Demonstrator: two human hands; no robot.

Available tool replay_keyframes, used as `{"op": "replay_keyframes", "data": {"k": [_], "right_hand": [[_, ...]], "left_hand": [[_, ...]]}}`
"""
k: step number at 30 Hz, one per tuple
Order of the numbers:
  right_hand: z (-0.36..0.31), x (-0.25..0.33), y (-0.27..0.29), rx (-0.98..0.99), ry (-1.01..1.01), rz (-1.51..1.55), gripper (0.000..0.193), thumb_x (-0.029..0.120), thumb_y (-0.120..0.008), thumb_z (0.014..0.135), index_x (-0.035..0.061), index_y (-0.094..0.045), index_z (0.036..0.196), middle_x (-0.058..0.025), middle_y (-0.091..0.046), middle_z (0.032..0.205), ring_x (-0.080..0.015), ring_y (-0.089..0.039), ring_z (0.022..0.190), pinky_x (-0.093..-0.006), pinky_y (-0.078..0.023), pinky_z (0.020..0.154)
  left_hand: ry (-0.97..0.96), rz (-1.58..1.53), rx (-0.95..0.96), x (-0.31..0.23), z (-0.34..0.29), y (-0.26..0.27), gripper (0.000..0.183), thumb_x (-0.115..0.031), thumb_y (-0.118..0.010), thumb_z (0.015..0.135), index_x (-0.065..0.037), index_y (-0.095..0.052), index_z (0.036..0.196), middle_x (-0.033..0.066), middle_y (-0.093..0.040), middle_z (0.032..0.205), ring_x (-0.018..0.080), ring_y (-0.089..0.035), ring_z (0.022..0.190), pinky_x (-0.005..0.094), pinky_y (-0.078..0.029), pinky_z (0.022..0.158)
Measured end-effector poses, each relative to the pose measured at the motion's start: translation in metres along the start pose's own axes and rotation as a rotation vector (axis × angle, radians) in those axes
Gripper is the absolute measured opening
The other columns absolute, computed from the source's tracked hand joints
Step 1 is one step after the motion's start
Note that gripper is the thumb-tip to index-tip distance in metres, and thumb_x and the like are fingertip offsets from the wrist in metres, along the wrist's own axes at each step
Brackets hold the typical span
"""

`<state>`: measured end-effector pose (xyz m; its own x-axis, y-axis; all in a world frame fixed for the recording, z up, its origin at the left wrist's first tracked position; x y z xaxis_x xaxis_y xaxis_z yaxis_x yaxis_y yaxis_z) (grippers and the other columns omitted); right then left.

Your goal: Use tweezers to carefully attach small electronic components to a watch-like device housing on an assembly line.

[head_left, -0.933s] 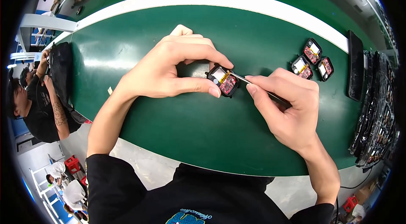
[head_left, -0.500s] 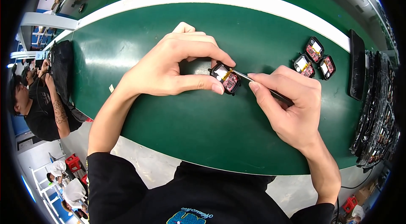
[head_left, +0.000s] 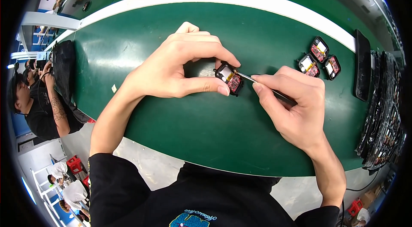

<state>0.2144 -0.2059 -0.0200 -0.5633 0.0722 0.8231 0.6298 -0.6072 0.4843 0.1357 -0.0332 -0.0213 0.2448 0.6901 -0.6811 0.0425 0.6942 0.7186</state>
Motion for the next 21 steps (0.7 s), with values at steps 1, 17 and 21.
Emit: {"op": "replay_keyframes", "data": {"k": [1, 17, 21], "right_hand": [[0.0001, 0.0000, 0.0001, 0.002, 0.002, 0.001, 0.011, -0.006, -0.082, 0.091, -0.0021, -0.084, 0.101, -0.0046, -0.068, 0.070, -0.0095, -0.057, 0.050, -0.0281, -0.038, 0.044], [-0.0047, 0.0017, 0.0012, -0.024, -0.002, 0.000, 0.018, -0.008, -0.082, 0.090, -0.0019, -0.086, 0.106, -0.0024, -0.064, 0.068, -0.0066, -0.049, 0.053, -0.0273, -0.032, 0.049], [-0.0036, 0.0021, 0.0002, -0.021, 0.023, -0.020, 0.013, -0.006, -0.083, 0.089, -0.0014, -0.084, 0.101, -0.0047, -0.068, 0.071, -0.0109, -0.057, 0.050, -0.0289, -0.040, 0.046]], "left_hand": [[0.004, 0.000, -0.008, -0.0013, 0.0003, 0.0004, 0.048, -0.035, -0.098, 0.081, -0.010, -0.085, 0.120, -0.0010, -0.077, 0.096, 0.0168, -0.061, 0.084, 0.0345, -0.037, 0.087], [-0.054, 0.034, -0.003, -0.0045, 0.0009, -0.0006, 0.043, -0.035, -0.098, 0.082, -0.009, -0.084, 0.114, 0.0001, -0.078, 0.096, 0.0178, -0.063, 0.084, 0.0352, -0.036, 0.084], [-0.036, 0.014, -0.004, -0.0026, 0.0002, 0.0004, 0.044, -0.035, -0.098, 0.081, -0.010, -0.084, 0.115, -0.0002, -0.077, 0.095, 0.0178, -0.062, 0.082, 0.0348, -0.037, 0.083]]}}
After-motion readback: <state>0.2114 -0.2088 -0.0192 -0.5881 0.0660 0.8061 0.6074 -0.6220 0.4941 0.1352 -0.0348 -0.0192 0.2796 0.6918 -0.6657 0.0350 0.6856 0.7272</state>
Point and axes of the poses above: each hand's wrist, its own z-axis towards the middle knuckle, its own y-axis out of the back of the hand, x = y × z, the point moved 9 cm from there along z, towards the middle knuckle
